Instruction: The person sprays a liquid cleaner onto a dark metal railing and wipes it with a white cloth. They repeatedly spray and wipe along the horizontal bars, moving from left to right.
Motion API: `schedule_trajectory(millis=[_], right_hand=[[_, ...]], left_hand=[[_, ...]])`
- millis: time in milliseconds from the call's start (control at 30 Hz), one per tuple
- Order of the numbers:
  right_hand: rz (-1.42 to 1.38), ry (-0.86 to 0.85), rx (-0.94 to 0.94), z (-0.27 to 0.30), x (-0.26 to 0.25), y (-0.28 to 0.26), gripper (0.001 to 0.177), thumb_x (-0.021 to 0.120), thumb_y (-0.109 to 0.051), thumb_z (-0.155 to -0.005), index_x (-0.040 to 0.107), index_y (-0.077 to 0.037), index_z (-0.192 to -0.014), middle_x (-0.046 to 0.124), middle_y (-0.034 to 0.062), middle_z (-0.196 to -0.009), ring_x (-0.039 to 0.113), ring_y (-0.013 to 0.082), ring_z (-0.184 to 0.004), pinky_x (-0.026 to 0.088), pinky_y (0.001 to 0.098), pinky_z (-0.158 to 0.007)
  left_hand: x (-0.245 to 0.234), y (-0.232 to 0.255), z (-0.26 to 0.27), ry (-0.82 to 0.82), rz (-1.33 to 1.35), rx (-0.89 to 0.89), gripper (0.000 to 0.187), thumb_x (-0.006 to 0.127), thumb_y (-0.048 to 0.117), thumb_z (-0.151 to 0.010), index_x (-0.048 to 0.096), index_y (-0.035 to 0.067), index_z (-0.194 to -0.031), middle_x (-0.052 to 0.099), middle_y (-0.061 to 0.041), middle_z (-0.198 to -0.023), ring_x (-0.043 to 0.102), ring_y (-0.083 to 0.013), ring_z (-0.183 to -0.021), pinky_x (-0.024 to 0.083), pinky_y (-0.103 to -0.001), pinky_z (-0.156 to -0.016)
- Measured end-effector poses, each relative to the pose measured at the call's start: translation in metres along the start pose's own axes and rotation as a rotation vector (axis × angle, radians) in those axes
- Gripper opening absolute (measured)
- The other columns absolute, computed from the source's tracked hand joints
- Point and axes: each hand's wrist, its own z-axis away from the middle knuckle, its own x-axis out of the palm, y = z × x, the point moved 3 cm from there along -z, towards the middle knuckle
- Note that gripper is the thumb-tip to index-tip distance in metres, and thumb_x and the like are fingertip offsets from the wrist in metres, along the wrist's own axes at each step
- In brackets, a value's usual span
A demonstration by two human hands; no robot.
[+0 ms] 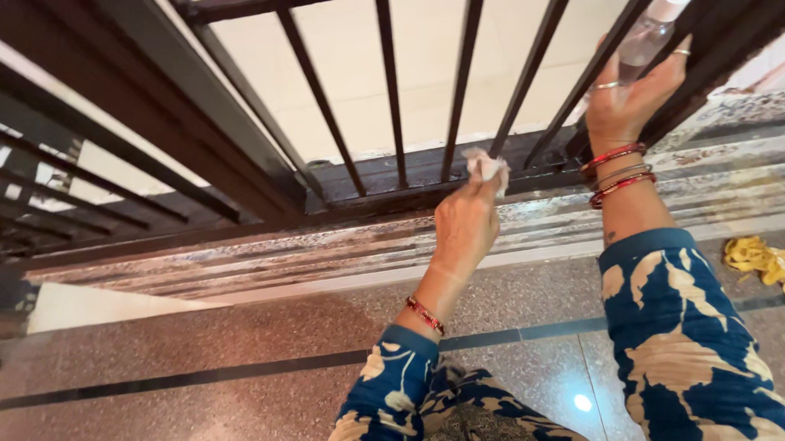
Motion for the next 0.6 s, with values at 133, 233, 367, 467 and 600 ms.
schedule_trajectory(millis=[133,233,367,467,600], right_hand=[[-0.091,0.000,0.022,-0.001,0.002,-0.003,0.043,0.076,-0.017,-0.113,0.050,0.010,-0.134,0.065,0.0123,-0.113,0.065,0.0190,-0.099,0.054,0.0313,-0.090],[-0.028,0.032,-0.041,0.000,0.003,-0.005,0.052,0.075,-0.020,-0.110,0.044,0.011,-0.137,0.060,0.0148,-0.115,0.063,0.0228,-0.103,0.053,0.0349,-0.094],[0.067,0.032,-0.068,-0.002,0.001,-0.003,0.049,0.076,-0.023,-0.113,0.047,0.011,-0.134,0.062,0.0157,-0.113,0.064,0.0257,-0.106,0.052,0.0364,-0.098],[0.020,0.008,-0.014,0.000,0.000,0.000,0.048,0.077,-0.024,-0.113,0.051,0.010,-0.133,0.065,0.0136,-0.113,0.065,0.0233,-0.102,0.053,0.0340,-0.095],[0.209,0.062,-0.189,0.000,0.002,-0.006,0.059,0.072,-0.017,-0.108,0.035,0.018,-0.136,0.056,0.0230,-0.118,0.059,0.0326,-0.111,0.047,0.0419,-0.103]], left_hand=[[-0.045,0.014,0.009,0.294,0.056,0.166,0.037,0.067,-0.002,-0.091,0.066,0.007,-0.127,0.073,-0.020,-0.115,0.076,-0.0298,-0.085,0.061,-0.037,-0.077],[-0.077,0.019,-0.009,0.539,0.196,0.130,0.044,0.068,0.000,-0.102,0.052,-0.003,-0.143,0.071,-0.016,-0.115,0.077,-0.0302,-0.096,0.060,-0.032,-0.082],[-0.112,0.031,-0.029,0.772,0.058,0.268,0.042,0.057,-0.002,-0.106,0.052,0.009,-0.146,0.064,-0.017,-0.138,0.070,-0.0343,-0.125,0.056,-0.036,-0.104],[-0.102,0.038,-0.065,0.760,0.028,0.302,0.040,0.062,0.001,-0.109,0.055,0.017,-0.145,0.055,-0.014,-0.149,0.063,-0.0325,-0.135,0.053,-0.034,-0.107],[-0.072,0.037,-0.083,0.651,-0.047,0.294,0.040,0.064,0.000,-0.108,0.059,0.017,-0.143,0.047,-0.008,-0.157,0.058,-0.0346,-0.140,0.051,-0.033,-0.108]])
